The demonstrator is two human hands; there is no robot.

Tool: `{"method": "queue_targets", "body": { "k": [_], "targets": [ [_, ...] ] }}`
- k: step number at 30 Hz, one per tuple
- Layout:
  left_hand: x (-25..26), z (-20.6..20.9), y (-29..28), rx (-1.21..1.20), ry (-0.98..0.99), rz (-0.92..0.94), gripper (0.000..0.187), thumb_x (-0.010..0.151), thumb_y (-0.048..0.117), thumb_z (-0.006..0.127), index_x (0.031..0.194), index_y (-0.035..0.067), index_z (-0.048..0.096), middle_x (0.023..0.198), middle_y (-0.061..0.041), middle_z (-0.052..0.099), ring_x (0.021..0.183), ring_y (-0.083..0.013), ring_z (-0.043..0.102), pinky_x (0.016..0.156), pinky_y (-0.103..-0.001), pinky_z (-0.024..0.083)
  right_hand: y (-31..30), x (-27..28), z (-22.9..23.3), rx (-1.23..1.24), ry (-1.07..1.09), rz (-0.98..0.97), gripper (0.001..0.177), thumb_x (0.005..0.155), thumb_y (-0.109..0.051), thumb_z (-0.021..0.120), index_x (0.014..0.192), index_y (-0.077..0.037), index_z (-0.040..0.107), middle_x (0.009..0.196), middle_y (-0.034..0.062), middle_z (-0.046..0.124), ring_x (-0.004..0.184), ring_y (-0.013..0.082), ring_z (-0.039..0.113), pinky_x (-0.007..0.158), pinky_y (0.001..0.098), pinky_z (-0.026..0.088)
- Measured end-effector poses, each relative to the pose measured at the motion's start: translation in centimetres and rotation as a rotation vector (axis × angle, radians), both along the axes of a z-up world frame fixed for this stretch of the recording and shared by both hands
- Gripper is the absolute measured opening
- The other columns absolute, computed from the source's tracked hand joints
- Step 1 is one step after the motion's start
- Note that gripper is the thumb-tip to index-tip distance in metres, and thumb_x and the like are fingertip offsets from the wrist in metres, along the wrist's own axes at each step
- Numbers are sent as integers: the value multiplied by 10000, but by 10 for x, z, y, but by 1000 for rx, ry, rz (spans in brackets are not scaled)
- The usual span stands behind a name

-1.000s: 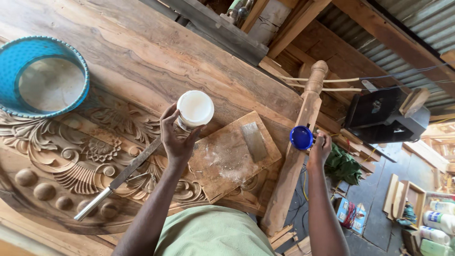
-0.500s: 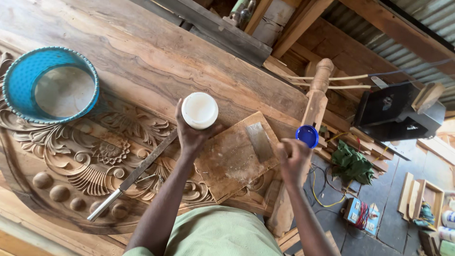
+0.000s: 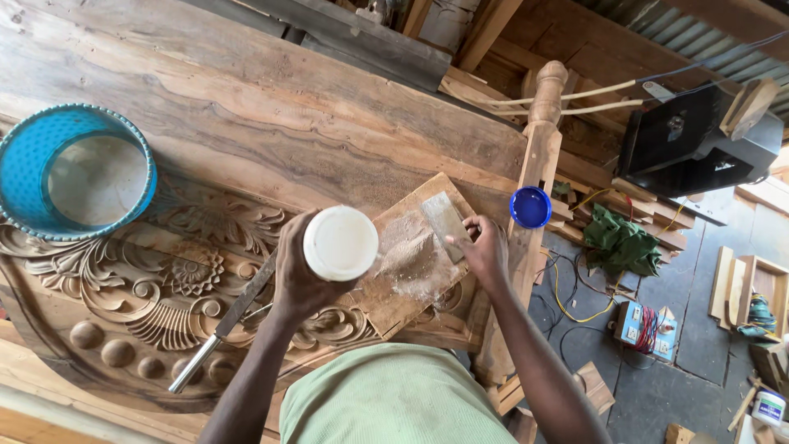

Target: The person mixes a light-colored substance with a liquid in a cup, pours it onto a wooden board, and then uses a small scraper and a piece of sandpaper to spread and smooth the mixture over a carved wooden surface.

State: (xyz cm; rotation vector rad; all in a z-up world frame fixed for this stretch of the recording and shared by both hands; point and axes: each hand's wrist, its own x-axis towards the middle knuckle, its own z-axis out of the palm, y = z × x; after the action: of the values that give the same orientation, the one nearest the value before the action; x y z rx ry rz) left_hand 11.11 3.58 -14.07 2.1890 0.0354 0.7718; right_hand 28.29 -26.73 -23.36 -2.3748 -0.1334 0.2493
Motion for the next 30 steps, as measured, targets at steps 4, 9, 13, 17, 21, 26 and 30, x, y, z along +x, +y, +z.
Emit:
{"method": "queue_targets", "body": {
  "k": [4, 9, 13, 17, 21, 26, 30],
  "targets": [
    [-20, 16, -10, 12, 81, -55, 1071, 583, 289, 983, 1458, 50, 413, 1397, -175, 539, 1313, -381, 539, 1102, -524, 484, -9, -9, 0, 188, 6, 41, 308, 814, -193, 845, 994, -48, 640, 890, 24, 680, 801, 132, 647, 742, 300, 541],
    [-33, 19, -14, 84, 206, -108, 1112, 520, 349, 984, 1437, 49, 429, 1394, -171, 537, 1297, -383, 521, 1086, -542, 460, -25, -34, -1, 246, -95, 52, 213, 866, -132, 789, 993, -51, 638, 907, 37, 679, 807, 133, 660, 757, 293, 540],
    [-38, 17, -16, 121, 318, -119, 1134, 517, 407, 989, 1448, 64, 440, 1352, -156, 547, 1261, -358, 522, 1066, -532, 455, -14, -42, -1, 107, -183, 53, 160, 883, -110, 741, 980, -59, 624, 990, 64, 682, 815, 156, 694, 731, 313, 577],
    [-41, 14, -19, 116, 253, -119, 1132, 548, 435, 977, 1457, 52, 422, 1393, -169, 527, 1283, -364, 519, 1083, -532, 452, 5, -56, 9, 10, -238, 162, 138, 885, -112, 735, 970, -75, 632, 947, 86, 707, 794, 189, 711, 706, 357, 601],
    [-41, 11, -20, 103, 247, -118, 1126, 565, 439, 976, 1464, 50, 420, 1400, -164, 524, 1293, -357, 519, 1089, -527, 456, 13, -72, 16, 114, -236, 188, 146, 857, -80, 742, 951, -81, 630, 906, 92, 717, 788, 194, 710, 717, 397, 586],
    [-40, 13, -19, 113, 303, -114, 1121, 532, 411, 985, 1450, 73, 436, 1363, -154, 539, 1267, -358, 521, 1066, -533, 455, 4, -69, 6, 205, -117, 187, 109, 877, -92, 719, 956, -108, 645, 902, 59, 731, 783, 157, 716, 740, 358, 610],
    [-35, 17, -17, 121, 339, -141, 1120, 515, 381, 991, 1447, 88, 445, 1346, -146, 549, 1255, -365, 523, 1056, -535, 458, -12, -63, 0, 405, -99, 121, 217, 844, -74, 672, 1051, -82, 608, 952, 65, 700, 809, 164, 724, 740, 362, 645]
  ]
}}
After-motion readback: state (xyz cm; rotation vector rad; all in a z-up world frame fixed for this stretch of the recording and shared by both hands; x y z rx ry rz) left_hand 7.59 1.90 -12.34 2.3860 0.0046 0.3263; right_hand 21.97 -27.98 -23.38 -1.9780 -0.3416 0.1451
